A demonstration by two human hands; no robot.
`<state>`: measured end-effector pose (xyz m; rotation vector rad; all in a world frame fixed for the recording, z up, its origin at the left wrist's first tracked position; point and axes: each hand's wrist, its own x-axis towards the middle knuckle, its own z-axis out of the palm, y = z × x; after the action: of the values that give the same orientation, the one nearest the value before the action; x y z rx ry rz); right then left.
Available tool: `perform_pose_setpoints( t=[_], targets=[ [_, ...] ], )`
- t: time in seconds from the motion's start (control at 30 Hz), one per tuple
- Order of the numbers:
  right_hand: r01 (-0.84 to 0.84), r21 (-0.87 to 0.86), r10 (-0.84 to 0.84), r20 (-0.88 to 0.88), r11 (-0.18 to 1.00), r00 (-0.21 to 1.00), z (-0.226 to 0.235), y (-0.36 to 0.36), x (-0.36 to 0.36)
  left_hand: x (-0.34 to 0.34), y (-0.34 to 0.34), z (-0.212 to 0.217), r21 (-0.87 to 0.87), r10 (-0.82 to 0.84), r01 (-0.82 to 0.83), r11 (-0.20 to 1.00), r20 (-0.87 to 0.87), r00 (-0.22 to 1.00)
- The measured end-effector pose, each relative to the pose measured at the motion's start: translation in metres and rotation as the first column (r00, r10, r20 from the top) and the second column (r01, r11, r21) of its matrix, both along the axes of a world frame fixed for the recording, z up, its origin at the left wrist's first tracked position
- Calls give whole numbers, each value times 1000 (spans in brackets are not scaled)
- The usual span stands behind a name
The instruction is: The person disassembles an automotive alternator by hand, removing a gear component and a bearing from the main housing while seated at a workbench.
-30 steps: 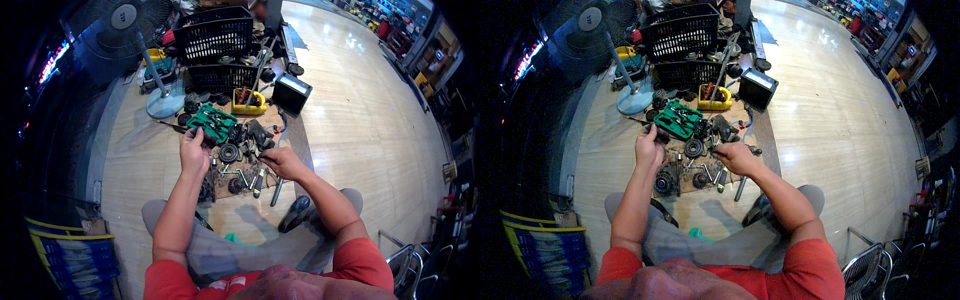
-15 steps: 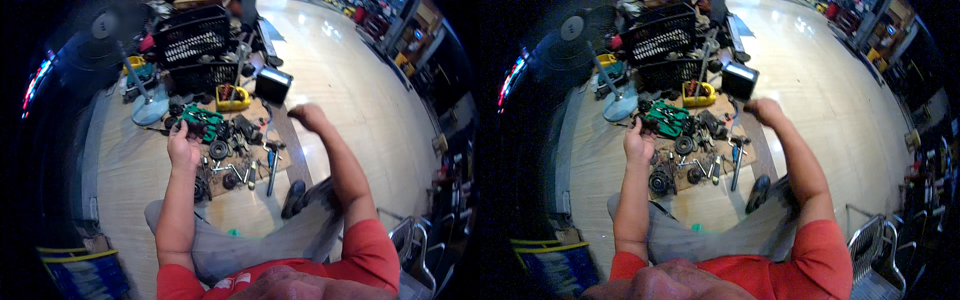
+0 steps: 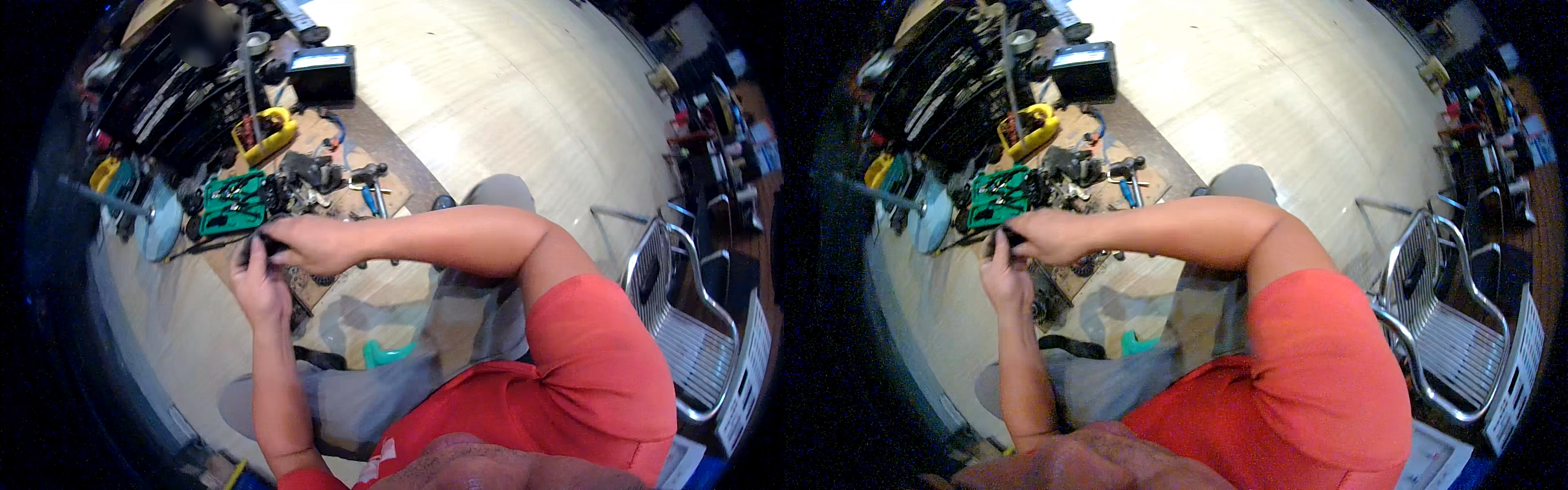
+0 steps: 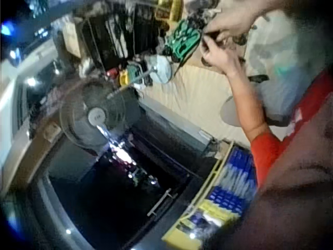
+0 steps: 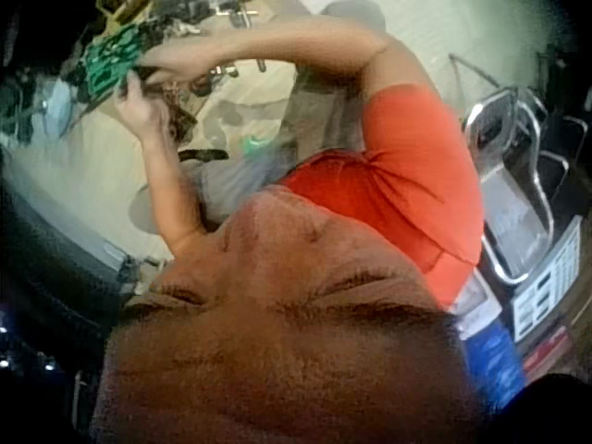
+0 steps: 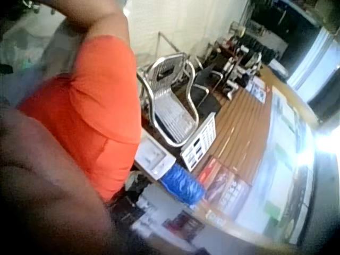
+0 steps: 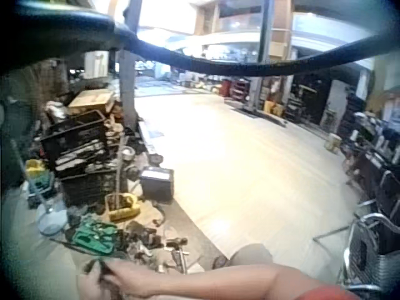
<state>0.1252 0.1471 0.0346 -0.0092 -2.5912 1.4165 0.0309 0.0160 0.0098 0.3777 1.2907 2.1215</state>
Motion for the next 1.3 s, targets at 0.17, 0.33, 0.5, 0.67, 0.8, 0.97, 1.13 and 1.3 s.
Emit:
perform_pose_setpoints(
  t=[0.17, 0.33, 0.5, 0.67, 0.8, 0.97, 1.13, 1.3],
  targets=[
    [125, -132, -131, -42, 983, 990, -14, 13, 1, 0, -2, -1, -100, 16, -22, 995, -58, 998],
    [98, -110, -106, -69, 989, 992, -13, 23, 9, -4, -1, 1, -177, -28, 18, 984, -54, 998],
    [63, -114, -82, -176, 992, 981, -4, 24, 11, -3, -1, 19, -47, -112, 112, 993, -6, 994],
    [61, -97, -80, -204, 993, 976, -5, 30, 12, -13, -3, 7, 59, -205, 205, 977, -4, 979],
    [33, -81, -48, -190, 996, 981, -4, 24, 1, -16, -6, 7, 0, -94, 94, 996, 42, 995],
    [60, -86, -60, -2, 994, 998, -5, 35, 2, -5, 12, 31, -79, 41, -33, 996, 103, 994],
    [140, -22, -141, -65, 990, 988, -5, 27, -10, -35, 5, 7, 102, 89, -99, 990, 102, 991],
    [180, -266, -161, 93, 947, 983, -2, 21, -13, -33, 6, 6, 205, -6, -49, 978, 260, 966]
  ],
)
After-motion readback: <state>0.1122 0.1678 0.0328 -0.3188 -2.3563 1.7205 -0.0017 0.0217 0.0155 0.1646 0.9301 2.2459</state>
